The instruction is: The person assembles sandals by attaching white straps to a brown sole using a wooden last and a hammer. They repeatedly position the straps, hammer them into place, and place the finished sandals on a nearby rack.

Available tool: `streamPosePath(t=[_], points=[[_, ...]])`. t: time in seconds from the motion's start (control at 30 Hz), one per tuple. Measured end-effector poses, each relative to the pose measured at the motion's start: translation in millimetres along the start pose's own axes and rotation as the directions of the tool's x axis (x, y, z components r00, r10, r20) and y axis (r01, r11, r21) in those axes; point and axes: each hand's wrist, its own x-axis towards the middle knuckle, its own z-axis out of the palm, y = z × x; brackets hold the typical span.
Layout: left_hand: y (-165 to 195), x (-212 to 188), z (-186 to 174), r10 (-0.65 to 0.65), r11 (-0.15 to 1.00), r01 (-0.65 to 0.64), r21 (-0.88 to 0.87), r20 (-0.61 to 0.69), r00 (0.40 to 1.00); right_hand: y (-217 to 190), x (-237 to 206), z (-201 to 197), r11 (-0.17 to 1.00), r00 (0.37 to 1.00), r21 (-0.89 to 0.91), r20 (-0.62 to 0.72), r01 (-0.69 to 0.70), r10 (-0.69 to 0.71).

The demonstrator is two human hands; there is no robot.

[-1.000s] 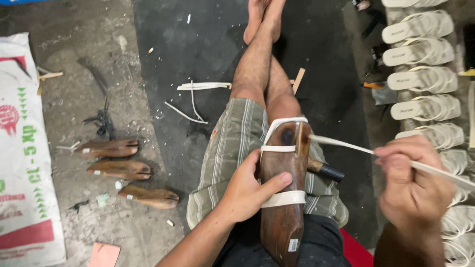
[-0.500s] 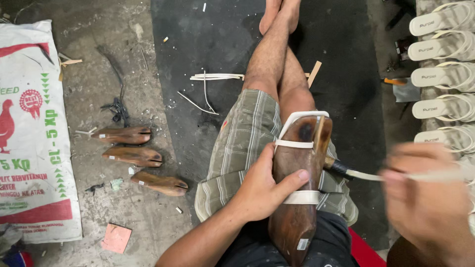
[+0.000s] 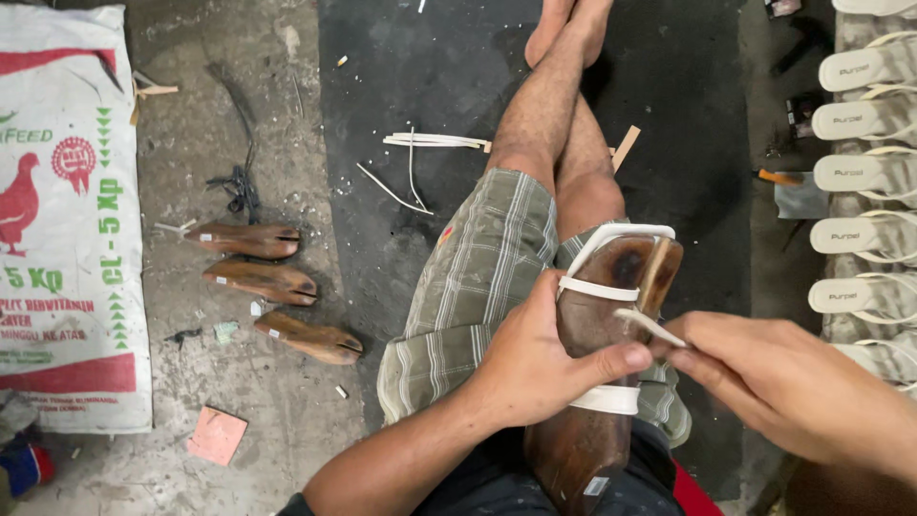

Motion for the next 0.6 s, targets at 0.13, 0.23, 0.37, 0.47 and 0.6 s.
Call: streamPosePath(t=[0.13, 0.23, 0.37, 0.47, 0.6], points=[[0.5, 2.7, 3.9, -0.076, 0.996, 0.075, 0.052, 0.024, 0.997, 5.2, 0.8, 8.1, 0.984, 0.990, 0.128, 0.052, 0.121, -0.128], [1.5, 3.0, 7.6, -0.129, 0.991, 0.130, -0.013, 0.037, 0.991, 17.4, 0.3, 8.3, 0.999, 0.995, -0.003, 0.086, 0.043, -0.043], [0.8, 0.2, 4.8, -0.109, 0.991, 0.109, -0.078, -0.003, 0.994, 36.7, -7.3, 6.7, 0.949, 0.963, 0.166, 0.011, -0.268, 0.270], [0.3, -0.2, 3.1, -0.019, 0.997, 0.019, -0.071, -0.002, 1.000, 42.6, -10.9, 15.0, 0.936, 0.980, 0.353, -0.182, -0.009, 0.078], [1.9, 2.9, 7.4, -0.123, 0.989, 0.128, -0.076, 0.063, 0.990, 34.9, -7.3, 31.6, 0.904, 0.959, 0.426, -0.236, -0.040, 0.153]])
